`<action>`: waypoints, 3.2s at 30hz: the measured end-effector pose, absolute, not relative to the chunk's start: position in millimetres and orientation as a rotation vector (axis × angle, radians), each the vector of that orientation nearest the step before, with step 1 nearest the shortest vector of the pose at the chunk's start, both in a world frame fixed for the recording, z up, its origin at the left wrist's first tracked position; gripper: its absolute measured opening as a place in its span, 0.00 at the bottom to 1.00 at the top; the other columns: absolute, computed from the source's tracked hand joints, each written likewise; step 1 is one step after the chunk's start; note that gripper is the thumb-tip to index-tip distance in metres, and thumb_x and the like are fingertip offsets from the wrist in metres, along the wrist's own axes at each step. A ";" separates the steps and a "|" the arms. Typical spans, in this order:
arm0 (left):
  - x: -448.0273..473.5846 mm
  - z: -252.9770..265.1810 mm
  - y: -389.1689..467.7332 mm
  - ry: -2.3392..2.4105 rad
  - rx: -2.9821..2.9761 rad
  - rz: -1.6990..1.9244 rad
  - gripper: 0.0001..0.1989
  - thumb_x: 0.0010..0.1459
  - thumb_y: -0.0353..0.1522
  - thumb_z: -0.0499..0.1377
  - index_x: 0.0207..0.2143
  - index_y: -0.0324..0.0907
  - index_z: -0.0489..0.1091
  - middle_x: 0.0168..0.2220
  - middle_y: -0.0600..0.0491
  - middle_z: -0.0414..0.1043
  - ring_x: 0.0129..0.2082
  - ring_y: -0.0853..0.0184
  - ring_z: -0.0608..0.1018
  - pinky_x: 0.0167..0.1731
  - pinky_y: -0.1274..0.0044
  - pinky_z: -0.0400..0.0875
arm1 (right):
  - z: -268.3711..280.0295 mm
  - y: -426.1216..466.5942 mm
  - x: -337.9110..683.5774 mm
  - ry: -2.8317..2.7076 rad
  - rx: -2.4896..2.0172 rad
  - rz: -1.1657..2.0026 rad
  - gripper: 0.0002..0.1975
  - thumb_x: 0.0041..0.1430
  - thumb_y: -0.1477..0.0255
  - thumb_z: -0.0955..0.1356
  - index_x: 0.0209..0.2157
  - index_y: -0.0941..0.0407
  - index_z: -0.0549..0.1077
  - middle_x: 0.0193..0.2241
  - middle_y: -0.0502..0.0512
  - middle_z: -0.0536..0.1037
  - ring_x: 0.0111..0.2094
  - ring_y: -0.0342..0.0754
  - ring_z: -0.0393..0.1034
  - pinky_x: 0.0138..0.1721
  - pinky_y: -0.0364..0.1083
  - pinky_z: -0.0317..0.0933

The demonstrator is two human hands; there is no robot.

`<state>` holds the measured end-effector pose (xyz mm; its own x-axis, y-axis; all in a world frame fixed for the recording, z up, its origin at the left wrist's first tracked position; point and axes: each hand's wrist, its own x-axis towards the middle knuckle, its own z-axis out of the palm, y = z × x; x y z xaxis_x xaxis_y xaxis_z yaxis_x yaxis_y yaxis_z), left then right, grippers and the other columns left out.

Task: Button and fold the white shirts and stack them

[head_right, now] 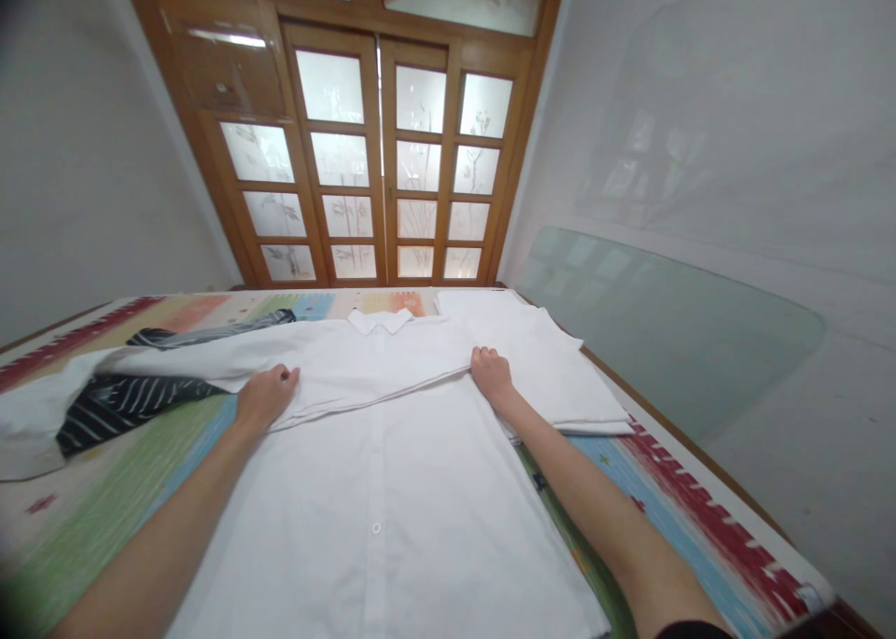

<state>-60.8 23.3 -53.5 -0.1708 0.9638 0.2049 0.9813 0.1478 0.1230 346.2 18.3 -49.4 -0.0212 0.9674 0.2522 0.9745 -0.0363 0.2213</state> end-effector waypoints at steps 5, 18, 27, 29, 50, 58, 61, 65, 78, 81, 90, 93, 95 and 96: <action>-58.7 -51.2 21.2 -2.317 -1.966 -0.320 0.23 0.64 0.42 0.42 0.41 0.40 0.73 0.39 0.42 0.78 0.42 0.54 0.78 0.36 0.71 0.68 | -45.1 22.3 351.9 -2.107 -2.237 -0.357 0.12 0.60 0.78 0.62 0.40 0.64 0.75 0.42 0.69 0.77 0.44 0.54 0.71 0.41 0.45 0.64; -58.0 -51.1 21.8 -2.318 -1.974 -0.343 0.22 0.64 0.41 0.43 0.41 0.40 0.73 0.38 0.41 0.78 0.41 0.54 0.78 0.36 0.70 0.68 | -38.5 43.8 381.3 -1.397 -1.952 0.794 0.14 0.61 0.67 0.63 0.28 0.61 0.73 0.24 0.57 0.78 0.21 0.42 0.69 0.22 0.38 0.62; -60.2 -52.6 22.9 -2.304 -1.969 -0.321 0.22 0.64 0.42 0.43 0.39 0.41 0.73 0.38 0.43 0.78 0.41 0.55 0.78 0.36 0.71 0.68 | -38.8 50.8 368.8 -1.426 -1.851 0.796 0.10 0.57 0.71 0.65 0.23 0.58 0.67 0.14 0.44 0.63 0.18 0.39 0.58 0.20 0.37 0.53; -61.0 -53.6 23.5 -2.300 -1.971 -0.321 0.22 0.64 0.42 0.43 0.39 0.41 0.73 0.38 0.42 0.78 0.41 0.55 0.78 0.36 0.71 0.68 | -39.6 49.5 367.2 -1.385 -1.874 0.814 0.08 0.58 0.71 0.65 0.26 0.58 0.68 0.14 0.43 0.63 0.17 0.39 0.58 0.19 0.38 0.52; -58.6 -52.2 22.8 -2.319 -1.974 -0.324 0.21 0.63 0.41 0.43 0.39 0.42 0.73 0.37 0.43 0.78 0.40 0.55 0.78 0.35 0.71 0.68 | -39.0 61.6 320.1 -2.085 -2.004 -0.268 0.22 0.65 0.72 0.58 0.56 0.65 0.66 0.60 0.70 0.64 0.62 0.58 0.55 0.59 0.53 0.51; -73.4 -52.8 25.8 -2.308 -2.119 -0.865 0.12 0.50 0.41 0.53 0.31 0.43 0.70 0.30 0.50 0.76 0.34 0.60 0.77 0.35 0.74 0.67 | -78.7 87.3 322.7 -2.190 -2.091 -0.090 0.32 0.69 0.60 0.52 0.64 0.69 0.54 0.67 0.70 0.50 0.67 0.59 0.42 0.64 0.54 0.40; -84.8 -53.2 29.6 -2.263 -2.241 -1.307 0.12 0.43 0.37 0.53 0.31 0.43 0.69 0.22 0.56 0.71 0.25 0.66 0.73 0.29 0.77 0.65 | -83.5 92.3 327.5 -2.164 -2.134 -0.084 0.35 0.68 0.57 0.51 0.65 0.70 0.51 0.67 0.70 0.49 0.68 0.59 0.40 0.65 0.53 0.38; -93.7 -54.8 33.8 -2.318 -2.152 -1.826 0.17 0.36 0.37 0.57 0.33 0.41 0.68 0.20 0.58 0.69 0.20 0.69 0.70 0.23 0.79 0.62 | -84.1 99.2 330.8 -2.137 -2.173 -0.046 0.37 0.67 0.57 0.49 0.66 0.71 0.50 0.67 0.71 0.47 0.68 0.58 0.39 0.65 0.54 0.34; -92.9 -50.5 35.1 -2.485 -1.992 -1.754 0.12 0.37 0.35 0.56 0.28 0.41 0.70 0.17 0.57 0.70 0.20 0.67 0.71 0.22 0.79 0.61 | -68.1 123.0 339.4 -2.180 -2.070 -0.337 0.25 0.68 0.68 0.52 0.61 0.59 0.64 0.65 0.60 0.57 0.65 0.62 0.46 0.62 0.60 0.39; -93.1 -54.5 36.1 -2.414 -2.002 -1.782 0.12 0.38 0.36 0.56 0.28 0.42 0.70 0.17 0.57 0.70 0.21 0.66 0.71 0.23 0.78 0.61 | -62.7 130.3 338.3 -2.243 -1.961 -0.392 0.22 0.67 0.72 0.54 0.54 0.56 0.71 0.57 0.60 0.69 0.59 0.59 0.56 0.58 0.56 0.48; -98.3 -66.0 40.9 -2.402 -1.969 -1.894 0.16 0.36 0.35 0.57 0.31 0.41 0.69 0.18 0.59 0.67 0.18 0.70 0.66 0.21 0.80 0.57 | -54.5 143.5 333.5 -1.967 -2.138 -0.367 0.19 0.66 0.71 0.57 0.45 0.62 0.75 0.49 0.70 0.69 0.51 0.59 0.61 0.47 0.52 0.57; -96.5 -64.7 40.5 -2.441 -1.887 -1.828 0.16 0.36 0.35 0.59 0.33 0.41 0.70 0.21 0.58 0.70 0.18 0.72 0.65 0.21 0.80 0.58 | -54.3 147.5 334.9 -1.871 -2.201 -0.316 0.17 0.65 0.71 0.58 0.46 0.63 0.74 0.50 0.71 0.67 0.52 0.60 0.60 0.46 0.52 0.57; -94.8 -63.6 39.6 -2.457 -1.854 -1.827 0.17 0.36 0.34 0.60 0.34 0.41 0.69 0.24 0.57 0.71 0.18 0.72 0.65 0.21 0.80 0.59 | -54.2 149.5 335.7 -1.819 -2.228 -0.301 0.16 0.65 0.71 0.59 0.46 0.63 0.74 0.51 0.72 0.66 0.52 0.61 0.60 0.46 0.52 0.57; -94.1 -63.5 39.2 -2.459 -1.843 -1.840 0.18 0.36 0.34 0.61 0.34 0.41 0.69 0.25 0.57 0.71 0.19 0.72 0.66 0.21 0.80 0.60 | -54.1 150.3 336.0 -1.800 -2.238 -0.297 0.16 0.65 0.71 0.60 0.46 0.63 0.74 0.51 0.72 0.66 0.53 0.61 0.60 0.46 0.53 0.57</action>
<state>-94.1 39.2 -63.5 -0.4002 0.8918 0.2111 0.4538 -0.0072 0.8910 336.0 150.3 -54.1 0.2145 0.9249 0.3140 0.9767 -0.2031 -0.0693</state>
